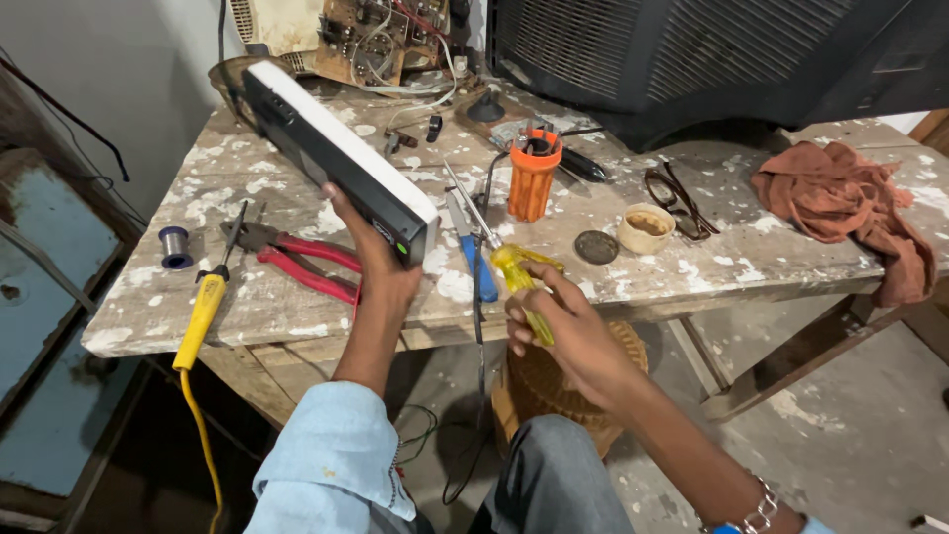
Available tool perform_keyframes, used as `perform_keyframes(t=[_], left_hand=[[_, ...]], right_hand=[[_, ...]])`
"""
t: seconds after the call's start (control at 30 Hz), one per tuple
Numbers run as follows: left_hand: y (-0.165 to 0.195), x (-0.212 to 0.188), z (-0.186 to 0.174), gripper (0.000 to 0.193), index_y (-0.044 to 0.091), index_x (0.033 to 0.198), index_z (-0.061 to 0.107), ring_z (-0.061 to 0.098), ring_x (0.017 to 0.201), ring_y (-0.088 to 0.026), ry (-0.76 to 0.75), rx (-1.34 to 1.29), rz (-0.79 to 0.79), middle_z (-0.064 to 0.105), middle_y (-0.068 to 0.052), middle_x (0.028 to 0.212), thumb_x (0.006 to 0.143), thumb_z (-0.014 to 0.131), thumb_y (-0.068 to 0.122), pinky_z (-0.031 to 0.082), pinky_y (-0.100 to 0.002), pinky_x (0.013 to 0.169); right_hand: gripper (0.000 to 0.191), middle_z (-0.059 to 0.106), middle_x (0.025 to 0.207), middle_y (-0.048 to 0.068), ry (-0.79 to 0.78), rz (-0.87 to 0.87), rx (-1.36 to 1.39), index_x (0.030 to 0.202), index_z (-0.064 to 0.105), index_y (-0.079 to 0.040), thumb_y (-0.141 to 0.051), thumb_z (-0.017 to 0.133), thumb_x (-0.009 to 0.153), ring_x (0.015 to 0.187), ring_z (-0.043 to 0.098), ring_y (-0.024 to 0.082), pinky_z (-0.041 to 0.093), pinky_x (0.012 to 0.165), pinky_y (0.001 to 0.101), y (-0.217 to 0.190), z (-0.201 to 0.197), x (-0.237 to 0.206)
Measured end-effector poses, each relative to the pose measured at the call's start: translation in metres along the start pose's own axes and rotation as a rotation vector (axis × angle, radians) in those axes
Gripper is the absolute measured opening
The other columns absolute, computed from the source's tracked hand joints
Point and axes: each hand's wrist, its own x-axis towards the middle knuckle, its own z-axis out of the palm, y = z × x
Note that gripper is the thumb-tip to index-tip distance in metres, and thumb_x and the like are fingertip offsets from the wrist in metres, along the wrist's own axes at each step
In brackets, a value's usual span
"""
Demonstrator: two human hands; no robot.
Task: The person uses a screwdriver to remove screws from a black electronic device on a workbench, then opens the casing to reveal the internal circuit board. They handle wires and components while inspecting the interior.
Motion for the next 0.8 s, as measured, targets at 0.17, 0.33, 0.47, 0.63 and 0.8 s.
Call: perform_keyframes(t=[0.17, 0.33, 0.47, 0.63, 0.8], left_hand=[[-0.003, -0.005, 0.002, 0.100, 0.017, 0.148, 0.046, 0.063, 0.114, -0.021, 0.039, 0.198, -0.054, 0.064, -0.003, 0.128, 0.077, 0.048, 0.086, 0.055, -0.043, 0.096], [-0.008, -0.006, 0.003, 0.101, 0.013, 0.148, 0.046, 0.063, 0.114, -0.026, -0.025, 0.263, -0.124, 0.064, -0.007, 0.128, 0.079, 0.042, 0.087, 0.052, -0.045, 0.099], [-0.013, -0.004, 0.004, 0.096, 0.013, 0.147, 0.046, 0.064, 0.112, -0.024, 0.003, 0.281, -0.127, 0.065, -0.005, 0.127, 0.083, 0.038, 0.084, 0.054, -0.043, 0.098], [-0.019, -0.008, 0.003, 0.096, 0.004, 0.146, 0.056, 0.066, 0.091, -0.023, -0.223, 0.265, -0.028, 0.066, -0.010, 0.103, 0.097, 0.029, 0.082, 0.056, -0.040, 0.084], [-0.021, -0.008, 0.005, 0.092, 0.003, 0.141, 0.054, 0.068, 0.091, -0.025, -0.246, 0.292, -0.021, 0.067, -0.014, 0.099, 0.095, 0.028, 0.080, 0.057, -0.040, 0.084]], right_hand=[[0.049, 0.035, 0.066, -0.008, -0.113, -0.061, -0.103, 0.123, 0.061, -0.002, -0.042, 0.066, 0.095, 0.055, 0.039, 0.005, 0.040, 0.052, 0.0271, 0.002, 0.019, 0.023], [0.044, 0.030, 0.058, -0.009, -0.102, -0.017, 0.043, 0.097, 0.062, -0.007, -0.048, 0.072, 0.090, 0.047, 0.035, 0.005, 0.039, 0.049, 0.0277, 0.008, 0.030, 0.052], [0.045, 0.033, 0.058, -0.008, -0.076, -0.013, 0.037, 0.083, 0.047, -0.014, -0.046, 0.079, 0.087, 0.046, 0.036, 0.007, 0.041, 0.051, 0.0296, 0.012, 0.027, 0.059], [0.041, 0.037, 0.061, -0.009, -0.099, 0.001, 0.017, 0.088, 0.051, -0.015, -0.044, 0.080, 0.084, 0.049, 0.038, 0.006, 0.041, 0.052, 0.0286, 0.013, 0.025, 0.062], [0.040, 0.037, 0.063, -0.009, -0.114, 0.017, 0.062, 0.090, 0.053, -0.013, -0.040, 0.081, 0.085, 0.050, 0.037, 0.005, 0.041, 0.053, 0.0277, 0.012, 0.025, 0.073]])
